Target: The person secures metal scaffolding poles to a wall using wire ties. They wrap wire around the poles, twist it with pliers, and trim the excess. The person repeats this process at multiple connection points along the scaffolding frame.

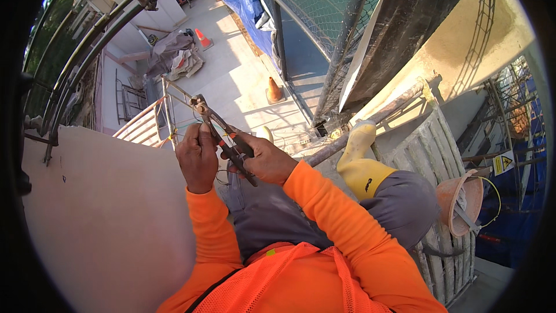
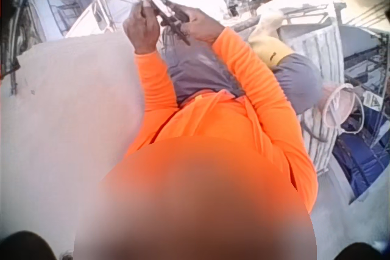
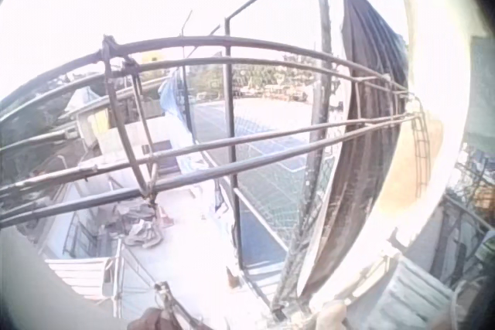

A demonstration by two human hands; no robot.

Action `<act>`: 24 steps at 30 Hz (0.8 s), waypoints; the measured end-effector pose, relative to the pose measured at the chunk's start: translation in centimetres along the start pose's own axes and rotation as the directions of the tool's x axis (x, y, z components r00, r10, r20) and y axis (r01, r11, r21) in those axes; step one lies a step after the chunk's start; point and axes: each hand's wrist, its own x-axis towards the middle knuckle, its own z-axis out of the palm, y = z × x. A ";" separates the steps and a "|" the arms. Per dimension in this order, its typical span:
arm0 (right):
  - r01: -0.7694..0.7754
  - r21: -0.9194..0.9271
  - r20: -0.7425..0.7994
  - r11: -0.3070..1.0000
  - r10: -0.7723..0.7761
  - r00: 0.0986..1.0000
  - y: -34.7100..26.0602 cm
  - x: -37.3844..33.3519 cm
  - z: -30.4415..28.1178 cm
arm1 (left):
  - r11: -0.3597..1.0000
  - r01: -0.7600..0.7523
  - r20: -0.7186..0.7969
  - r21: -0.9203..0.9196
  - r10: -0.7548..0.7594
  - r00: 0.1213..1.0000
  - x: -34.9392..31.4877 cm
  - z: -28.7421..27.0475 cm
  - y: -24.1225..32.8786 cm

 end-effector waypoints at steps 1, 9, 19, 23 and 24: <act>-0.022 -0.015 -0.042 1.000 0.022 0.999 0.0 -0.5 -0.3 | 0.998 -0.038 -0.017 0.053 0.039 0.999 -0.2 0.5 0.3; 0.059 -0.342 -0.152 0.938 -0.117 0.981 0.7 -3.6 -0.9 | 0.968 -0.059 -0.045 -0.245 0.049 0.998 -0.5 3.1 2.4; 0.080 0.052 -0.501 0.995 -0.043 0.864 1.2 -5.8 -0.9 | 0.952 -0.254 -0.236 -0.173 0.210 0.949 -2.9 5.0 4.1; 0.224 0.017 -0.304 0.974 -0.209 0.930 0.2 -8.8 -3.1 | 0.568 0.380 0.258 -0.730 -0.285 0.923 -2.6 7.3 1.6; 0.154 0.016 -0.196 0.988 -0.148 0.969 0.2 -9.5 -3.4 | 0.328 0.596 0.459 -0.733 -0.408 0.789 -2.0 7.8 0.5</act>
